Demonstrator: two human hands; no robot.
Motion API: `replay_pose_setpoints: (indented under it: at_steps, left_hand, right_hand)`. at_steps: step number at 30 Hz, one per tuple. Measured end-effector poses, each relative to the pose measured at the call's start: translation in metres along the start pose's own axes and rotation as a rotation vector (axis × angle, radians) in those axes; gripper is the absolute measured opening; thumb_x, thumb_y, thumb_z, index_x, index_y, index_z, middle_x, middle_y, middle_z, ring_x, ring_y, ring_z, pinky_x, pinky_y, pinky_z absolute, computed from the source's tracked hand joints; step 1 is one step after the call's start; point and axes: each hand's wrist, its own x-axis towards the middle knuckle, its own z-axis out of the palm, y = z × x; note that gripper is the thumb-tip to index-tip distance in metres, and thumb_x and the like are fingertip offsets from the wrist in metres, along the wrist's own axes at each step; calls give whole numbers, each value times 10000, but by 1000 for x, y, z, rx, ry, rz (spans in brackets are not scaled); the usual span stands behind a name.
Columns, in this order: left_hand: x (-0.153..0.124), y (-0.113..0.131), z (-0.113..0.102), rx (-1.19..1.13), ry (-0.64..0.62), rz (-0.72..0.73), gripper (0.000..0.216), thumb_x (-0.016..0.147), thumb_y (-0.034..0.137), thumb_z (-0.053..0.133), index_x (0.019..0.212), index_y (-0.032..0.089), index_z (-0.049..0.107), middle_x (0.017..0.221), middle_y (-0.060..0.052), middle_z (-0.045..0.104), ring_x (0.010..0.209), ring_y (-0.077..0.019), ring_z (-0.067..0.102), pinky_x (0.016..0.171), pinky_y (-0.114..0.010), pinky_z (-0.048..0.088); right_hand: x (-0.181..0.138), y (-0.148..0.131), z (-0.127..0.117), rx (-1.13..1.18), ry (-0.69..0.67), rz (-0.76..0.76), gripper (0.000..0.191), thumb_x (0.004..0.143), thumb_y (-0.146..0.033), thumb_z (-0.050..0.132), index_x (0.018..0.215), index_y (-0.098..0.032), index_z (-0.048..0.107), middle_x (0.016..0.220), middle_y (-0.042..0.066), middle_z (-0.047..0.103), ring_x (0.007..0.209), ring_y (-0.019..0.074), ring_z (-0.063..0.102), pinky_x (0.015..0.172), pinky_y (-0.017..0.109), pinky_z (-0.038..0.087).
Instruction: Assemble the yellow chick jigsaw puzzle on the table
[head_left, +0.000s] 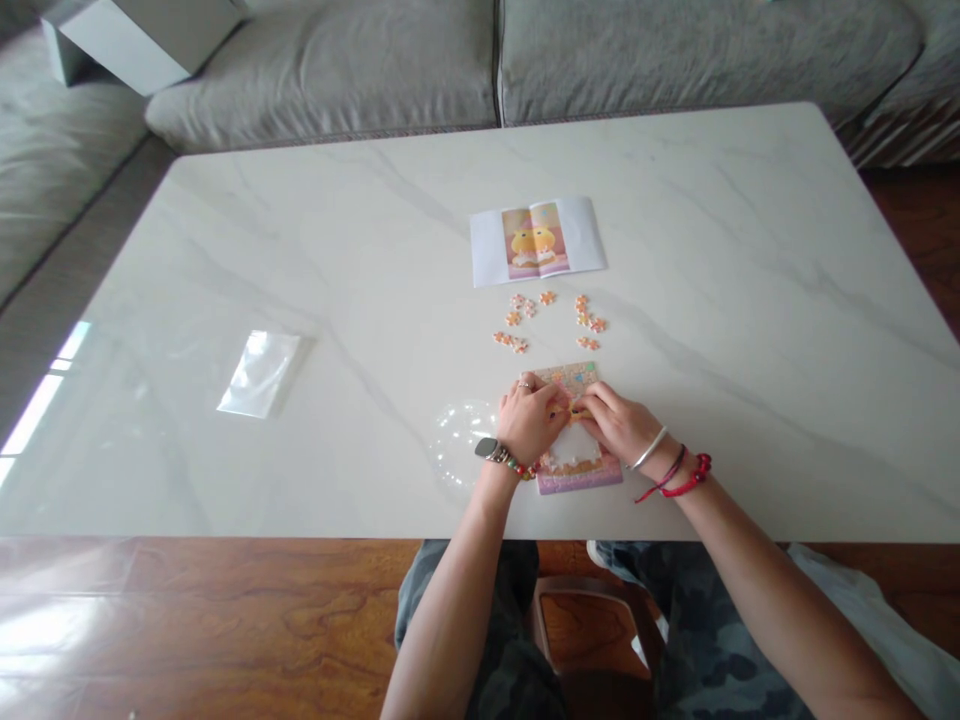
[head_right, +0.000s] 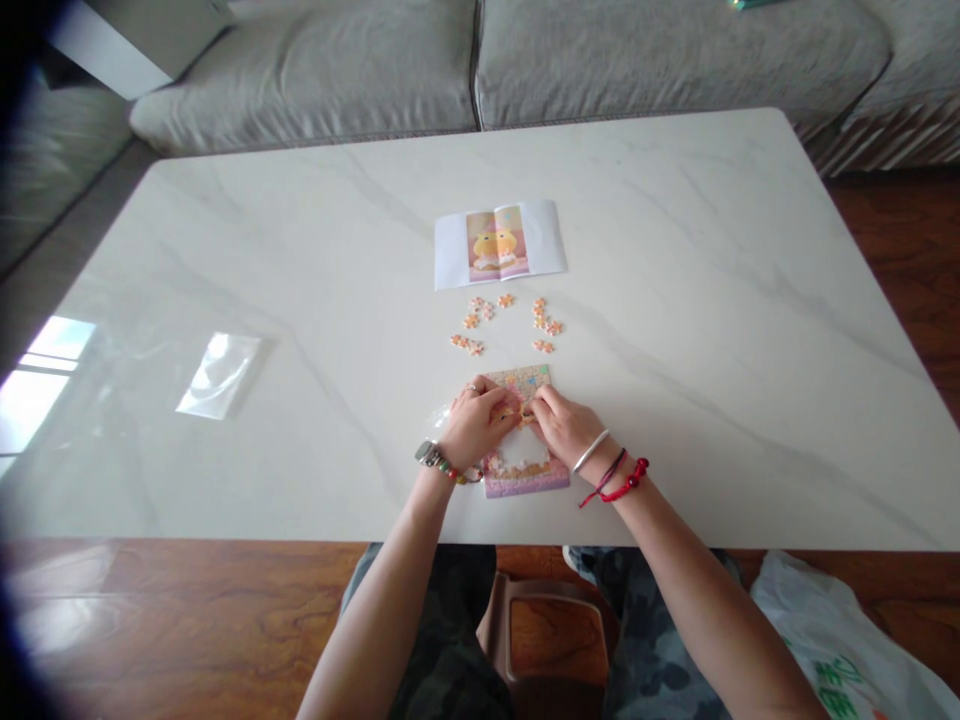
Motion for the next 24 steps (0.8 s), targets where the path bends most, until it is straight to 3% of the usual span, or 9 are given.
replay_pose_setpoints:
  at_steps: [15, 24]
  left_hand:
    - [0, 1, -1, -32, -15, -17, 132, 720, 301, 476, 755, 222, 575, 865, -18, 473, 847, -157, 460, 701, -267, 367]
    - [-2, 6, -1, 16, -24, -20, 191, 769, 343, 412, 816, 250, 572, 891, -27, 461, 857, -166, 454, 705, -281, 357]
  right_hand:
    - [2, -1, -9, -109, -87, -61, 264, 854, -262, 303, 929, -122, 513, 902, 84, 517, 647, 123, 517, 521, 222, 339]
    - [-3, 3, -9, 27, 6, -99, 239, 843, -259, 334, 906, -163, 544, 848, 59, 523, 691, 117, 506, 574, 218, 364]
